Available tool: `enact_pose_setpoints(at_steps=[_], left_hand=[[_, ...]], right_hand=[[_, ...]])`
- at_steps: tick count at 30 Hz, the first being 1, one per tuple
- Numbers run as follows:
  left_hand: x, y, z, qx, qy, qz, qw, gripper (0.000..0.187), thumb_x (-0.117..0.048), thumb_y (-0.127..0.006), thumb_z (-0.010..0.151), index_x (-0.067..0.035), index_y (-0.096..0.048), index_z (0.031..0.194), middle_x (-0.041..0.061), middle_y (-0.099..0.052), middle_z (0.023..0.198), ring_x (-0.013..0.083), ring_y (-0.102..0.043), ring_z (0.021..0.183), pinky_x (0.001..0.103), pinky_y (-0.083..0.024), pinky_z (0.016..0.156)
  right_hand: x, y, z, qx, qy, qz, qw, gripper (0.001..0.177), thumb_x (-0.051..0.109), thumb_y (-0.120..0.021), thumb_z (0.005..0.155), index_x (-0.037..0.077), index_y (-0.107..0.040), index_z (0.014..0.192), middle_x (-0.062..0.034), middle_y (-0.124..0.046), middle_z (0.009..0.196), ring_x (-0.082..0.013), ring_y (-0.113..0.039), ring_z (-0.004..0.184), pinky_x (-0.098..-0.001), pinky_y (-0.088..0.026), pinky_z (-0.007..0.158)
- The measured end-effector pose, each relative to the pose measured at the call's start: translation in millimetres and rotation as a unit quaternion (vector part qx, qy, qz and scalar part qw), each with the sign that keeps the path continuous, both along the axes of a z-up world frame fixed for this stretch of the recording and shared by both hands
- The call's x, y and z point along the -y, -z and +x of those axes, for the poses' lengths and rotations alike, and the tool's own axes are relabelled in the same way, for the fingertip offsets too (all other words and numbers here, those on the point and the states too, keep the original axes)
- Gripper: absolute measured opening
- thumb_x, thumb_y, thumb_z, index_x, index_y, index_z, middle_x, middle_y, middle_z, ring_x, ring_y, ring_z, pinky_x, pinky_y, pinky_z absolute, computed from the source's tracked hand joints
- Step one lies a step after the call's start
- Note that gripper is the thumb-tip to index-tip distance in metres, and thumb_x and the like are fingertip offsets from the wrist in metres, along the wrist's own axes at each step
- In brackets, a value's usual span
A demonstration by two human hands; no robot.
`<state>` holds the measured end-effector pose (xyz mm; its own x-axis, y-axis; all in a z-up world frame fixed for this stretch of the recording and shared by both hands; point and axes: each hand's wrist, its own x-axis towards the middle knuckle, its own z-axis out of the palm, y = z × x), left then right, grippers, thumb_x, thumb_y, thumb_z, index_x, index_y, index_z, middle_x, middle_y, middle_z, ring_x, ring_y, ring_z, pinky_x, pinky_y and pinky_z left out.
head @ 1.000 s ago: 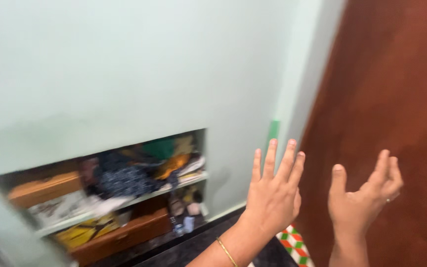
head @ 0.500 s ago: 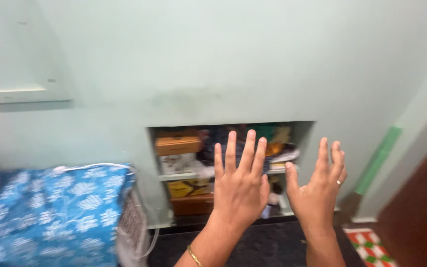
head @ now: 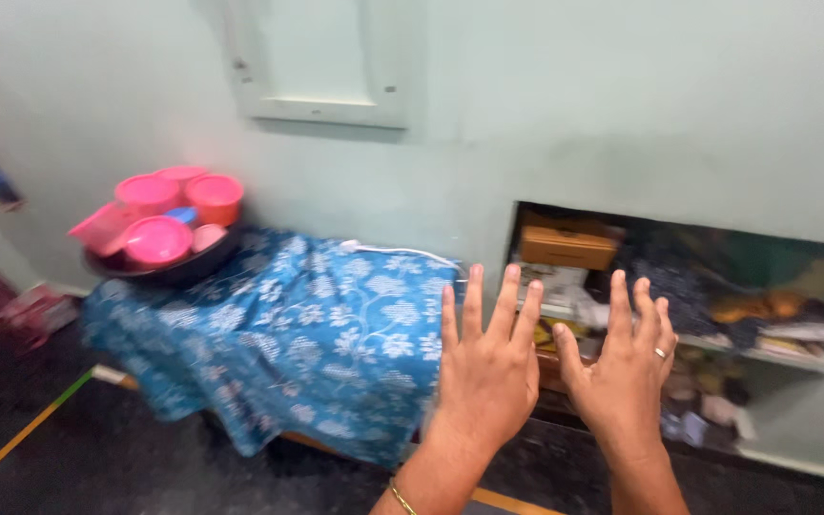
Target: The person removes various plastic containers and lids from a black basin and places them on a blue cloth. They then use a red and white checkered cloth to wipe the exterior of several containers and lids, placing them back into the basin.
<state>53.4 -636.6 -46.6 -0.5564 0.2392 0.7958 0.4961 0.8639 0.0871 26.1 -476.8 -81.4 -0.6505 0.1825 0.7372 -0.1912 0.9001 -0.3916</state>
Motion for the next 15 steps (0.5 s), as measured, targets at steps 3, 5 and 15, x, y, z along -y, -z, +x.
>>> enact_pose_setpoints(at_steps=[3,5,15], left_hand=[[52,9,-8,0.016,-0.031,0.014,0.999,0.059,-0.017,-0.059,0.091,-0.008,-0.052,0.148,0.015,-0.043,0.159,0.0445,-0.026,0.152,0.064,-0.016,0.121],[86,17,-16,0.025,-0.048,0.021,0.998,0.058,-0.017,-0.060,0.091,-0.008,-0.052,0.148,0.015,-0.043,0.158,0.0447,-0.027,0.151,0.064,-0.016,0.121],[262,40,-109,0.050,-0.095,0.024,0.994,0.057,-0.016,-0.061,0.091,-0.006,-0.052,0.146,0.017,-0.045,0.156,0.0455,-0.031,0.148,0.064,-0.018,0.119]], right_hand=[[55,3,-20,0.032,-0.040,-0.010,0.999,0.091,0.044,-0.073,0.083,0.011,-0.036,0.159,-0.0272,-0.036,0.158,-0.0493,-0.028,0.146,-0.0619,-0.024,0.115],[89,8,-34,0.041,-0.064,-0.019,0.997,0.090,0.044,-0.073,0.083,0.012,-0.036,0.159,-0.0275,-0.036,0.158,-0.0499,-0.028,0.146,-0.0614,-0.024,0.115],[267,27,-148,0.074,-0.118,-0.037,0.989,0.091,0.046,-0.072,0.082,0.009,-0.038,0.158,-0.0291,-0.037,0.156,-0.0500,-0.028,0.145,-0.0617,-0.023,0.115]])
